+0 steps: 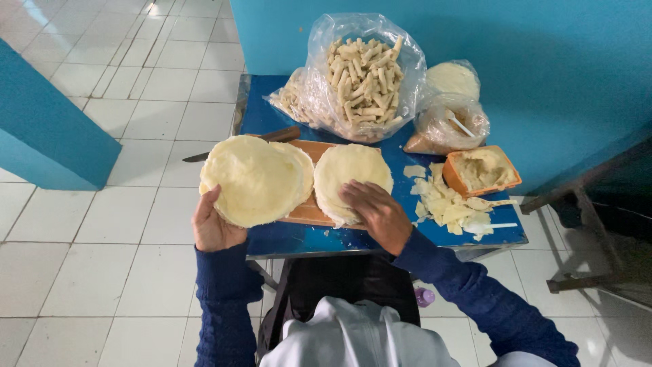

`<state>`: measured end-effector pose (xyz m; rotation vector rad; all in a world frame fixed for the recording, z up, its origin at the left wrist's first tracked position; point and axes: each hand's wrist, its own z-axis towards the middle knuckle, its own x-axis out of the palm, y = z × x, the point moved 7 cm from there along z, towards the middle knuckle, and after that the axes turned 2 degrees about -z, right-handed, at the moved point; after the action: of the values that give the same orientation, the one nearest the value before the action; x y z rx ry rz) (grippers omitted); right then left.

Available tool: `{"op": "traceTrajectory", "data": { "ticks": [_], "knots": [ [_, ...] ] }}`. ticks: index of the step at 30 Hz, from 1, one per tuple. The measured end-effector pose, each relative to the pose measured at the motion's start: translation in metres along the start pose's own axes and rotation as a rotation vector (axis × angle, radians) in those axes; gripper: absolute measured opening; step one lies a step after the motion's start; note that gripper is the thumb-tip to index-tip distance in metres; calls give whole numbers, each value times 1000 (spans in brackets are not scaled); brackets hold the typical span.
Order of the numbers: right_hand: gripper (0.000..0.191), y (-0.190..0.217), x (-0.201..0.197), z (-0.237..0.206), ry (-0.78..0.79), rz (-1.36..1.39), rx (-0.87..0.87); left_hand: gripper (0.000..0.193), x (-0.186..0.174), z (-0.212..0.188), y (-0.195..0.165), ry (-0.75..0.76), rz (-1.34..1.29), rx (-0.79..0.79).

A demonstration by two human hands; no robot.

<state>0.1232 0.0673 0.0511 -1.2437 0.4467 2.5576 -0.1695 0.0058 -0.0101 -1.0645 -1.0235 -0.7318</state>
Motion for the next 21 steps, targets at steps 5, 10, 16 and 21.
{"op": "traceTrajectory", "data": {
  "ticks": [5, 10, 16, 21],
  "knots": [
    [45, 2, -4, -9, -30, -44, 27, 57, 8, 2, 13, 30, 12, -32],
    [54, 6, -6, -14, 2, -93, 4, 58, 16, 8, 28, 62, 9, -71],
    [56, -4, -8, -15, 65, 26, 51, 57, 36, 10, 50, 48, 112, -34],
    [73, -29, 17, 12, 194, -167, -32, 56, 57, 16, 83, 30, 84, -171]
  ]
}}
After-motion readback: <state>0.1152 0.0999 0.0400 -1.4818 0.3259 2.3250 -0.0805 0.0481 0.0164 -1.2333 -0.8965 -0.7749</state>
